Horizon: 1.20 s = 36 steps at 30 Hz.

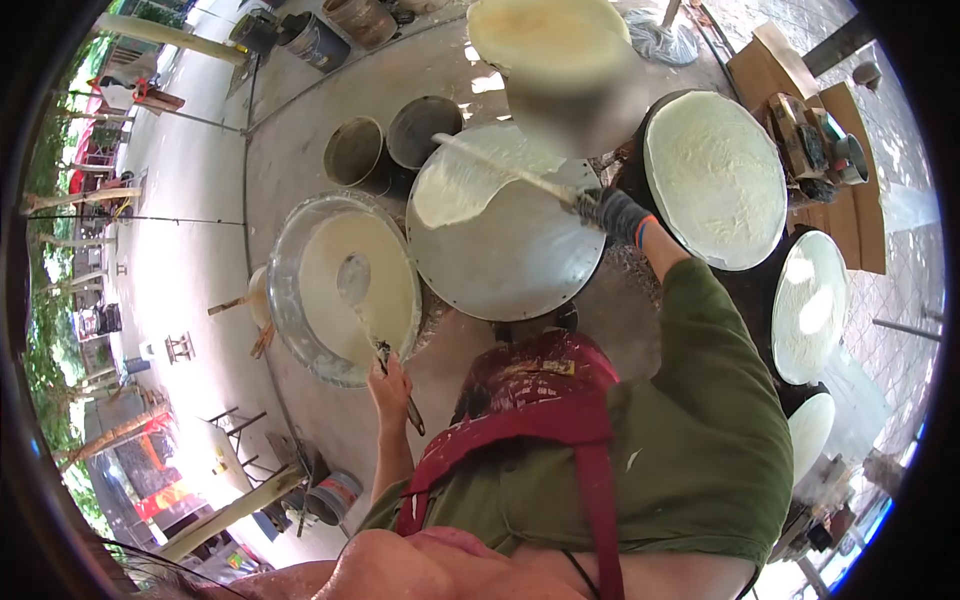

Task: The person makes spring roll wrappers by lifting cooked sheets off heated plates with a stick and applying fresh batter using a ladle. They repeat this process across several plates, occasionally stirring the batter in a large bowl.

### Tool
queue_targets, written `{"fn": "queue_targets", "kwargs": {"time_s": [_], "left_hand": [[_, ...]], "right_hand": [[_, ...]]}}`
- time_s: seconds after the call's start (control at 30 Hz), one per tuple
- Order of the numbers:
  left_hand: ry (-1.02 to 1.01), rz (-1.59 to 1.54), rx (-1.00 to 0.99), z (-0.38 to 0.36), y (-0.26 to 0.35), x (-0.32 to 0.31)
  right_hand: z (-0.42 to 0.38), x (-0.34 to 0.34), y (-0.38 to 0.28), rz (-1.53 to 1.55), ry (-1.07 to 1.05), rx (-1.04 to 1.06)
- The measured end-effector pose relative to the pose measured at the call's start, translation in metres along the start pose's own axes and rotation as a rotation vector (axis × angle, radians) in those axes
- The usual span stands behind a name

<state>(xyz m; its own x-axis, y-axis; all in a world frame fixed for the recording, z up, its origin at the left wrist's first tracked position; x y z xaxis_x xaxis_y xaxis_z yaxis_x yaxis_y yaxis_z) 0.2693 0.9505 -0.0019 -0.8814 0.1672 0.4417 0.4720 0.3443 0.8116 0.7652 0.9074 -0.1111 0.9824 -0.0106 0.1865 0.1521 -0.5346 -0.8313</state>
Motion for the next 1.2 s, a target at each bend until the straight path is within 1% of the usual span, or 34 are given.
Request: {"fn": "queue_targets", "kwargs": {"time_s": [0.07,0.1,0.17,0.2,0.23,0.3,0.37,0.47,0.5,0.57,0.6,0.63,0.67,0.77,0.87,0.9,1.0,1.03,1.07,1.1,1.17,1.2], "left_hand": [[-0.002,0.010,-0.002,0.005,-0.011,0.000],[-0.008,0.010,0.013,0.005,-0.012,0.000],[-0.035,-0.016,0.112,-0.005,-0.002,0.000],[-0.022,-0.004,0.070,-0.003,-0.009,-0.001],[-0.009,0.010,0.028,0.002,-0.020,0.000],[0.000,0.090,-0.063,0.008,-0.035,0.003],[-0.012,0.214,-0.166,0.020,-0.030,-0.004],[0.030,0.202,-0.278,0.046,-0.032,-0.017],[0.012,0.285,-0.294,0.049,-0.016,-0.021],[-0.025,0.445,-0.317,0.045,0.025,-0.031],[-0.011,0.497,-0.352,0.048,0.032,-0.037],[0.004,0.552,-0.387,0.051,0.038,-0.042],[0.019,0.609,-0.421,0.054,0.042,-0.047],[-0.072,0.823,-0.389,0.065,0.048,-0.061],[-0.113,0.994,-0.396,0.064,0.046,-0.065],[-0.136,1.022,-0.393,0.060,0.043,-0.061],[-0.220,1.092,-0.395,0.033,0.026,-0.041],[-0.246,1.108,-0.405,0.018,0.024,-0.034],[-0.275,1.124,-0.415,0.004,0.018,-0.025],[-0.322,1.053,-0.392,-0.009,0.008,-0.017],[-0.432,0.965,-0.316,-0.035,-0.008,-0.011],[-0.495,0.948,-0.265,-0.043,-0.013,-0.015]], "right_hand": [[-0.003,0.000,-0.035,-0.155,-0.065,-0.067],[-0.012,-0.014,-0.043,0.113,-0.171,-0.066],[-0.016,-0.026,-0.017,0.055,-0.242,-0.011],[-0.018,-0.029,-0.007,0.024,-0.276,0.021],[-0.032,-0.024,-0.017,0.076,-0.262,0.050],[-0.007,-0.004,0.007,0.082,-0.207,0.232],[0.010,0.011,-0.010,0.239,-0.147,0.166],[0.028,0.007,-0.032,-0.189,-0.264,-0.033],[0.024,-0.006,-0.026,-0.075,-0.410,0.030],[0.010,-0.017,0.004,0.120,-0.450,0.031],[0.002,-0.013,0.015,0.213,-0.469,0.033],[-0.008,-0.006,0.012,0.078,-0.457,0.144],[-0.008,0.004,0.010,0.046,-0.359,0.103],[-0.015,0.031,-0.019,-0.035,-0.067,-0.025],[0.028,0.013,-0.005,-0.295,-0.168,0.316],[0.023,-0.002,-0.007,-0.194,-0.229,0.078],[-0.004,-0.021,-0.003,-0.183,-0.391,-0.082],[-0.030,-0.022,-0.026,-0.286,-0.366,0.063],[-0.044,-0.029,-0.013,-0.237,-0.342,0.170],[-0.058,-0.030,0.010,-0.188,-0.312,0.277],[-0.096,-0.029,0.037,-0.215,-0.299,0.127],[-0.119,-0.030,0.044,-0.283,-0.315,-0.132]]}}
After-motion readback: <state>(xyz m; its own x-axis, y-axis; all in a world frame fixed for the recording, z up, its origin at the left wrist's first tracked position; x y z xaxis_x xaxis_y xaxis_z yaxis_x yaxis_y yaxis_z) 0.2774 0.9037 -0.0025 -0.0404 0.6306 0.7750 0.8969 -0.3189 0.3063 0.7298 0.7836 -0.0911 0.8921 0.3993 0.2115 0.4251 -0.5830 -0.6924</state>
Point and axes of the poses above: each hand's wrist, its own z-axis towards the middle knuckle, its own x-axis out of the back of the hand, y = z × x, the point moved 3 cm from there along z, towards the middle knuckle, and after that the axes turned 2 degrees about -x, right-handed, at the moved point
